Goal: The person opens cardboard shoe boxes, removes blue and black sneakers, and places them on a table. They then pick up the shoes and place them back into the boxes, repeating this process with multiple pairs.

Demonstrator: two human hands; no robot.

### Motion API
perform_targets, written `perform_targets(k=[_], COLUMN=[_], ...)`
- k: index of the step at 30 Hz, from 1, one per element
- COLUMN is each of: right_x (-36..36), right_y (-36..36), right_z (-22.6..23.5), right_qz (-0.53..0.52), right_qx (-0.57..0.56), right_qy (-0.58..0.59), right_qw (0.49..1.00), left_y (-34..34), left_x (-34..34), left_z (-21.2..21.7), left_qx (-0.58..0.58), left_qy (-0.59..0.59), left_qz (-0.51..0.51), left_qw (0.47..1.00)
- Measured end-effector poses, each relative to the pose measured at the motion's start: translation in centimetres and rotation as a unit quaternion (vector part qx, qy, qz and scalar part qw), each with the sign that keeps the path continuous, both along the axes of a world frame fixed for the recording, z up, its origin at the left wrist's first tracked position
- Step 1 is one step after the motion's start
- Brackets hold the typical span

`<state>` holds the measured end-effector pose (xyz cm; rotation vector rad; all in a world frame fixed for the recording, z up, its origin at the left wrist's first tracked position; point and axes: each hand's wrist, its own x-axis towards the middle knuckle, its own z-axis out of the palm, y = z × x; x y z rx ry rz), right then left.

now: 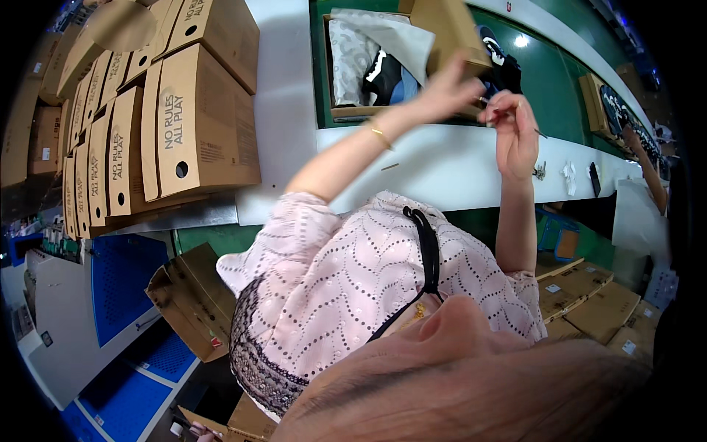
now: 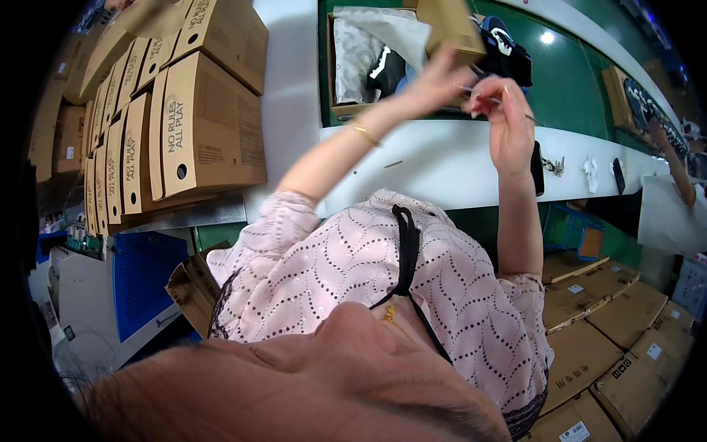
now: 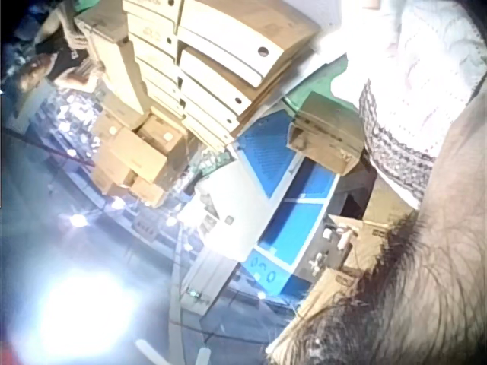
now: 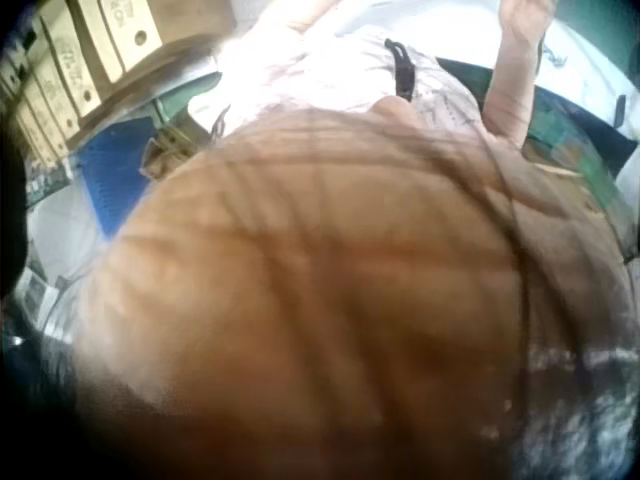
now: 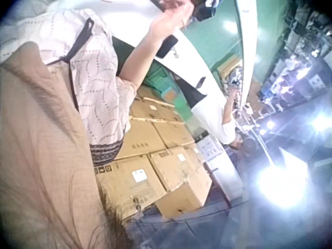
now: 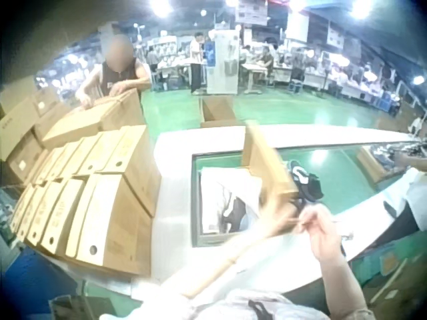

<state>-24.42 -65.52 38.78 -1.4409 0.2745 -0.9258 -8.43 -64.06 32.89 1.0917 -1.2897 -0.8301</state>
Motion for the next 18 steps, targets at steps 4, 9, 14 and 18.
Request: perform_targets(k=[4, 9, 14, 18], right_x=[4.9, 4.5, 4.5, 5.1], right_y=[-2.3, -9.0, -11.6, -13.2], right_z=[0.6, -5.8, -6.4, -7.5], right_qz=[-0.063, -0.164, -0.182, -0.125], right_qx=[-0.198, -0.310, -0.374, -0.435], right_qy=[0.178, 0.422, 0.504, 0.595], right_qw=[0.962, 0.836, 0.757, 0.664], left_y=[-2.6, -1.8, 0.0, 0.8], left_x=[-6.1, -6.6, -4.5, -1.1], left_z=[-8.0, -8.4, -10.3, -14.2], left_qx=[-0.133, -0.107, -0.046, 0.089], left_qy=[-0.259, -0.322, -0.310, -0.268], left_qz=[0.056, 0.050, 0.072, 0.092], left_qw=[0.955, 0.940, 0.947, 0.955])
